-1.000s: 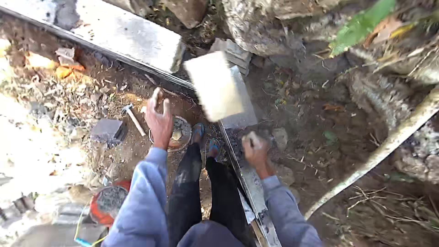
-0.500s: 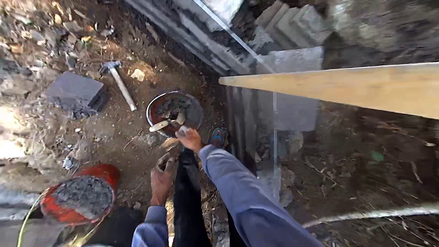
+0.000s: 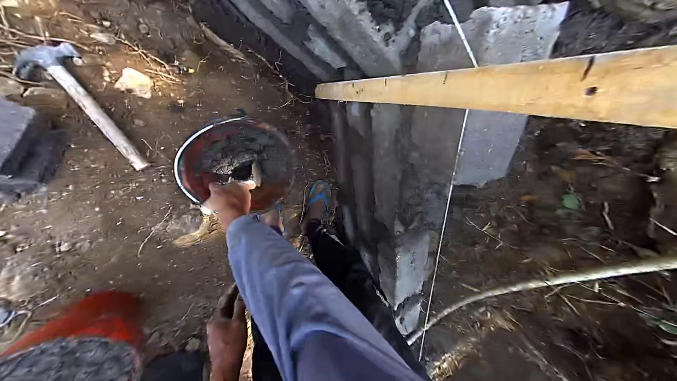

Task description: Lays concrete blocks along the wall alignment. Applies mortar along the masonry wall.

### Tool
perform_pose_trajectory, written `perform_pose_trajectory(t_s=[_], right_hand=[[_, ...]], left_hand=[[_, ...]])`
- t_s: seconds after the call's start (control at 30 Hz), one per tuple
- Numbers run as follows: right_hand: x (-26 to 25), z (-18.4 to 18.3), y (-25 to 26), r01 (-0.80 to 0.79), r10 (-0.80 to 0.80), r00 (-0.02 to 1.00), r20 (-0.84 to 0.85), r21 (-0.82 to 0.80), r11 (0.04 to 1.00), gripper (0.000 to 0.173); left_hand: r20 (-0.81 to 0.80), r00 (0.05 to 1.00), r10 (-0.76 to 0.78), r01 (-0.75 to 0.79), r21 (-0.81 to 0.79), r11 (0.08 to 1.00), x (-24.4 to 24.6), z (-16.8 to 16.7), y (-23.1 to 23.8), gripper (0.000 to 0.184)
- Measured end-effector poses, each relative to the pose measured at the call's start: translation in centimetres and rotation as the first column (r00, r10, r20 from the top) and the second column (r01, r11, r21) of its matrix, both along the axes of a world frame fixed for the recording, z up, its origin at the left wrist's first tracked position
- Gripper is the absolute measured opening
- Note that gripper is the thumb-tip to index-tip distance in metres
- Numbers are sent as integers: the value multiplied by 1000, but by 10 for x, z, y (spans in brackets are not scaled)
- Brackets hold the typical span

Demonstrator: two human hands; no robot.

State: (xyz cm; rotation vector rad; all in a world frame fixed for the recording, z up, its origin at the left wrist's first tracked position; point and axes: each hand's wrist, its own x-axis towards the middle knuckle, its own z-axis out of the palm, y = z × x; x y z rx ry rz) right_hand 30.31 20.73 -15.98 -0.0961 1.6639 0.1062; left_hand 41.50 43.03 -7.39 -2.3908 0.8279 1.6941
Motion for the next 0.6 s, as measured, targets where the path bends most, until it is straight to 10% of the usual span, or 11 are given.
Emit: perform_pose_trajectory(t_s=[0.07,0.27,0.47,0.6], right_hand=[[-3,-26,44,24,-36,997,-70,-155,988,45],[-128,67,144,178,-212,977,-24,-458,871,42],[-201,62,210,133,-518,788,-333,-729,672,38],[-216,33,198,122,-638,678,-365,-800,587,36]], left_hand=[[-41,999,-23,23,-15,1000,3,-4,0,39],[-194,981,-25,23,-13,1000,-40,-29,-49,34],[-456,873,-173,134,-116,984,-200,-63,-157,47],[-613,788,53,-53,18,998,-310,-71,-194,64]])
